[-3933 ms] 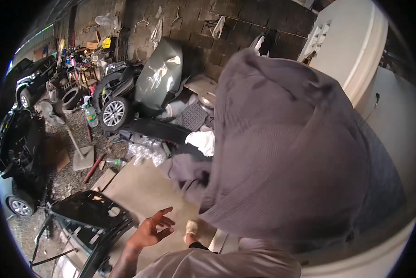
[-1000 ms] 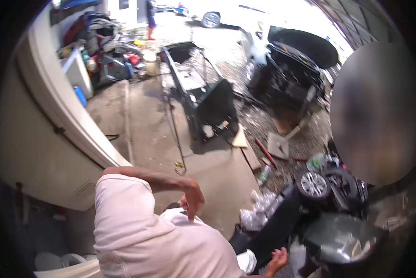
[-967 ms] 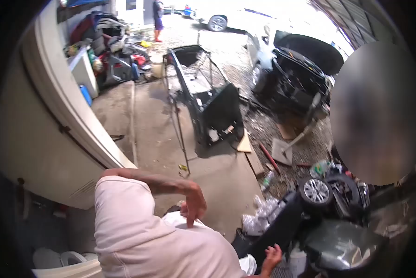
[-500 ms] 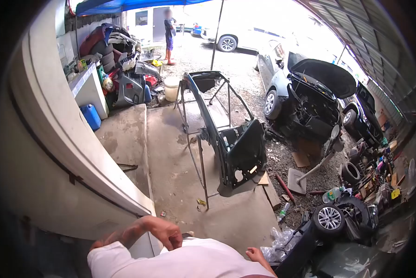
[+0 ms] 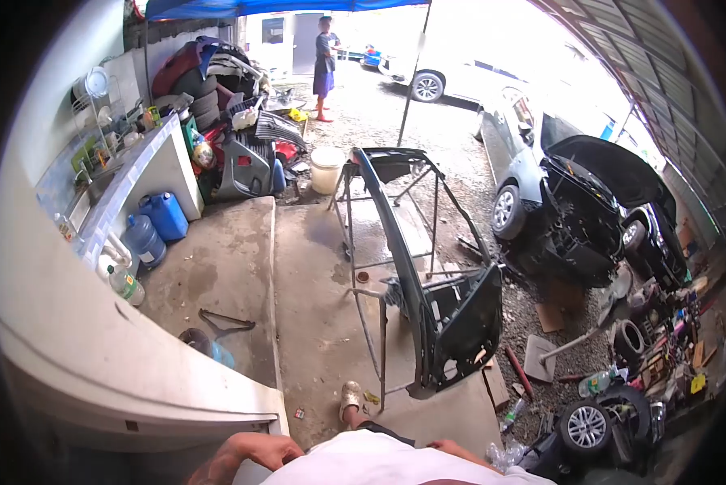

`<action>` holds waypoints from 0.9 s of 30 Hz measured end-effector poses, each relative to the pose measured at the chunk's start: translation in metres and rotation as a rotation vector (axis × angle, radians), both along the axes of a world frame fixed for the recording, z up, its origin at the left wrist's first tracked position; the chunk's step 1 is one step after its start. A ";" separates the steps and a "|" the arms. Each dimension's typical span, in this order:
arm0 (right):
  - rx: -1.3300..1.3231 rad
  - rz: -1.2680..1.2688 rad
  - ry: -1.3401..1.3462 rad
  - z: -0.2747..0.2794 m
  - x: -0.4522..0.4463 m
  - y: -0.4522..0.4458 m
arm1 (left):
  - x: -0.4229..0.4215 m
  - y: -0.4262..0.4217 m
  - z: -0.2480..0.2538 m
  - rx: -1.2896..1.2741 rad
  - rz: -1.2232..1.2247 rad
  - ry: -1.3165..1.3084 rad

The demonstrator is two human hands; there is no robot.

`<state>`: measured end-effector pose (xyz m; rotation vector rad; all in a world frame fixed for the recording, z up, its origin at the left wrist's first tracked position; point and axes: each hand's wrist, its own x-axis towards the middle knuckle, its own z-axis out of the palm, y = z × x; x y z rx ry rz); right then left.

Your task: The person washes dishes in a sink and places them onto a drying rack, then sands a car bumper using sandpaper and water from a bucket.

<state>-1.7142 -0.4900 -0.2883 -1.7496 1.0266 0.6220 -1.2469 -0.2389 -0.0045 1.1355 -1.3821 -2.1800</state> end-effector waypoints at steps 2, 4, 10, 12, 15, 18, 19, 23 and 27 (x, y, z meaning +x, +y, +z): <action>0.075 0.069 -0.095 0.024 0.067 -0.044 | 0.019 -0.017 -0.004 -0.028 0.157 -0.068; 0.063 0.211 -0.218 0.034 0.140 -0.094 | 0.041 -0.037 -0.005 0.067 0.311 0.004; -0.157 0.649 -0.370 0.131 0.376 -0.188 | 0.119 -0.125 0.030 -0.089 0.103 -0.331; -0.182 0.689 -0.474 0.153 0.447 -0.205 | 0.150 -0.146 0.031 -0.310 0.307 -0.409; -0.045 0.568 -0.642 0.186 0.536 -0.215 | 0.193 -0.210 0.039 -0.193 0.604 -0.607; 0.035 0.556 -0.802 0.206 0.611 -0.248 | 0.260 -0.261 0.037 -0.431 0.805 -0.880; -0.031 0.663 -0.855 0.226 0.633 -0.258 | 0.292 -0.269 0.045 -0.561 0.848 -0.807; -0.584 0.621 -1.085 0.392 0.708 -0.364 | 0.436 -0.284 0.138 -1.131 1.283 -0.940; -1.148 0.259 -1.762 0.568 0.718 -0.407 | 0.497 -0.308 0.288 -1.965 1.389 -0.853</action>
